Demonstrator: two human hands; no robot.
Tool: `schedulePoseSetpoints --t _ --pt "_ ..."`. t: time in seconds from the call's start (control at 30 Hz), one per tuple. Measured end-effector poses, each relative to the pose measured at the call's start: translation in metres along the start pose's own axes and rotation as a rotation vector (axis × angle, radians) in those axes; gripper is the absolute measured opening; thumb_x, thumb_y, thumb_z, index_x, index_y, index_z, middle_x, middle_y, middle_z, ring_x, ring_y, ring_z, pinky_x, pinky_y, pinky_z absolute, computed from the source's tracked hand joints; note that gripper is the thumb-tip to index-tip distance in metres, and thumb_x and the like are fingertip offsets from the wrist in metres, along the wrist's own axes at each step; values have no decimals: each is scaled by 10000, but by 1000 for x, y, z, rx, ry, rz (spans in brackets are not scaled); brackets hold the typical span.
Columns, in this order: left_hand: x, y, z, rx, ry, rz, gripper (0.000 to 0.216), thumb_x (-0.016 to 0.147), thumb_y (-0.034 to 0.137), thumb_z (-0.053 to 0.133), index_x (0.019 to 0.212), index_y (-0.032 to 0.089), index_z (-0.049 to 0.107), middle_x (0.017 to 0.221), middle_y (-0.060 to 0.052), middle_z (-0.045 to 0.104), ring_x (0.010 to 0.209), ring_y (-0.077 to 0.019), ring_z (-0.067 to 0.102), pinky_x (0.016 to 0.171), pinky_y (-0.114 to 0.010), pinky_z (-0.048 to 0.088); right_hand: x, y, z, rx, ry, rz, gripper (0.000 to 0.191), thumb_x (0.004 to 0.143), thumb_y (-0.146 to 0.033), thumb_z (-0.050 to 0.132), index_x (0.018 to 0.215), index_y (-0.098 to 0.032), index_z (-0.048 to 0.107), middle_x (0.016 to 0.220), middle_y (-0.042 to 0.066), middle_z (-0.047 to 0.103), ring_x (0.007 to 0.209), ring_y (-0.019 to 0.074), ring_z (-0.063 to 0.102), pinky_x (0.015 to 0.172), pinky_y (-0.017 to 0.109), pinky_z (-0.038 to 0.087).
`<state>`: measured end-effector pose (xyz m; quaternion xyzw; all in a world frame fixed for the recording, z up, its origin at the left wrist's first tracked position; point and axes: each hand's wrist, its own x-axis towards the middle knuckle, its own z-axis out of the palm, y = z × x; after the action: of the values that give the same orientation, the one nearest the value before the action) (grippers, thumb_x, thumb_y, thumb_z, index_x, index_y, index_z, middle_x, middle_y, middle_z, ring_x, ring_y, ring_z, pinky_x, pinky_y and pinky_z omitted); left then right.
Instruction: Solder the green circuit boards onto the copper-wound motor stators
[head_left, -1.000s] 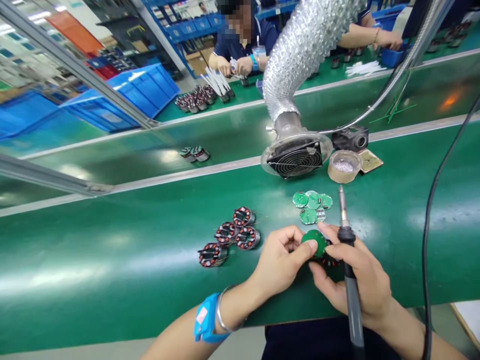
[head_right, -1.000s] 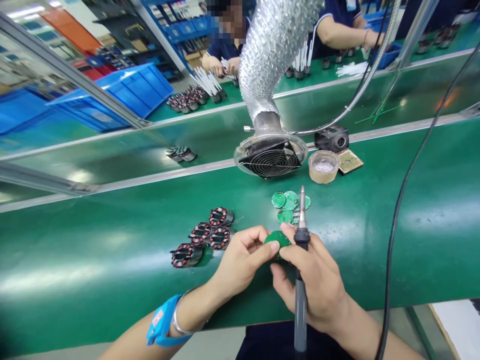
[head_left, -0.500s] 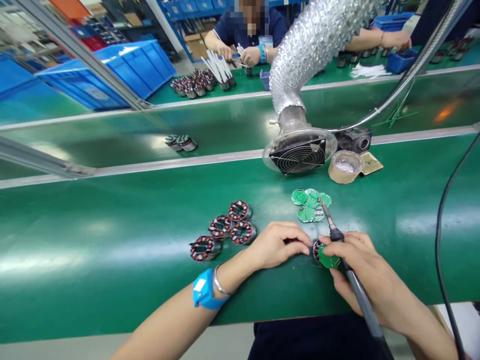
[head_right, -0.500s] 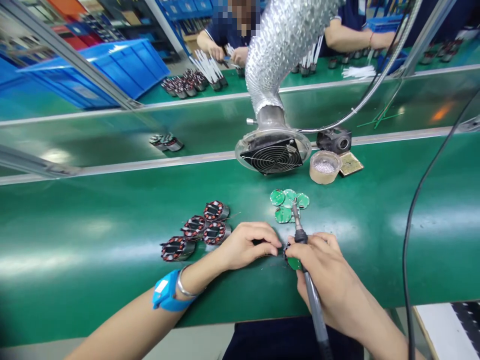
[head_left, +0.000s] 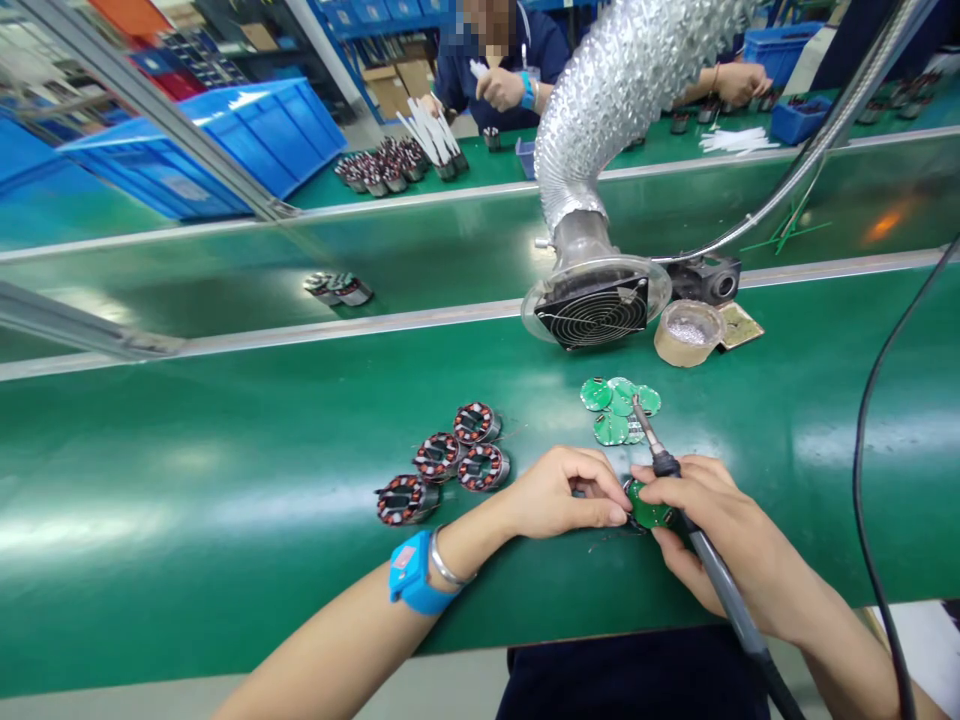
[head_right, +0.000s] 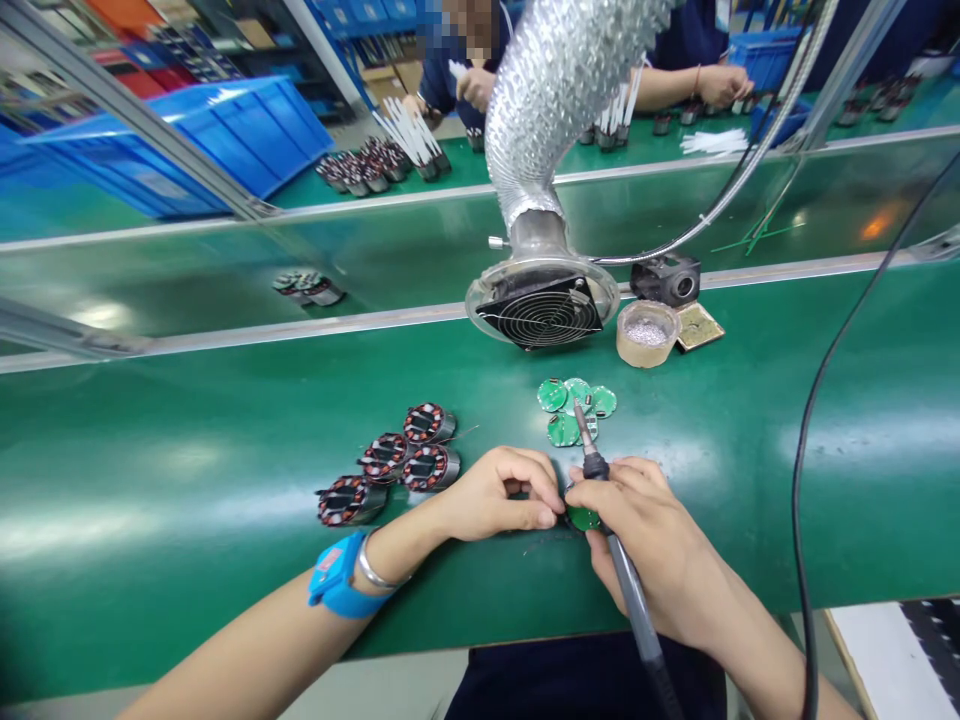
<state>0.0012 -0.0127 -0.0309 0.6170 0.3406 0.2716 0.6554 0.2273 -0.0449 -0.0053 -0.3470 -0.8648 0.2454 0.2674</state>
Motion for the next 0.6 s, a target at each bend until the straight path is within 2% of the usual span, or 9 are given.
schedulePoseSetpoints --t 0.1,0.17,0.27,0.33,0.4,0.5,0.6 --pt "5 1 8 -76 77 -73 190 661 275 796 688 114 698 697 5 555 555 -66 496 521 -189 403 3 0 -2 33 -38 6 503 788 -4 516 1231 -238 473 1094 60 647 1017 212 595 920 419 469" --pt "8 3 14 -77 112 -103 192 649 256 788 646 109 664 670 20 527 521 -51 460 482 -179 365 4 1 -3 45 -23 13 525 780 -25 549 1256 -232 469 1161 73 625 1067 219 576 930 413 467" --pt "10 7 19 -47 130 -121 178 660 248 766 646 106 661 666 21 523 508 -45 445 469 -178 345 2 1 -3 62 125 11 452 786 -56 594 1199 -216 501 1189 86 621 1159 241 535 958 413 462" --pt "10 8 20 -42 131 -122 174 664 250 759 652 104 665 668 22 517 507 -41 437 466 -177 336 3 0 1 58 248 -16 388 793 -44 602 1132 -217 528 1070 65 661 1101 229 562 932 394 477" --pt "9 9 19 -49 127 -117 182 665 257 759 653 103 663 671 22 512 506 -38 426 463 -176 329 4 1 6 18 309 -63 350 803 -20 592 1086 -221 549 939 38 673 980 203 592 870 363 493" --pt "9 9 18 -57 111 -106 190 670 267 752 663 103 656 686 16 521 523 -43 435 475 -176 340 5 4 12 -69 320 -120 338 820 -7 567 1078 -225 567 868 22 664 891 185 575 833 356 487" --pt "10 7 19 -92 81 -116 192 676 270 724 660 107 624 705 4 537 567 -65 486 517 -189 387 4 5 14 -171 242 -115 289 844 -26 532 1046 -224 590 812 19 633 893 197 528 842 377 453"
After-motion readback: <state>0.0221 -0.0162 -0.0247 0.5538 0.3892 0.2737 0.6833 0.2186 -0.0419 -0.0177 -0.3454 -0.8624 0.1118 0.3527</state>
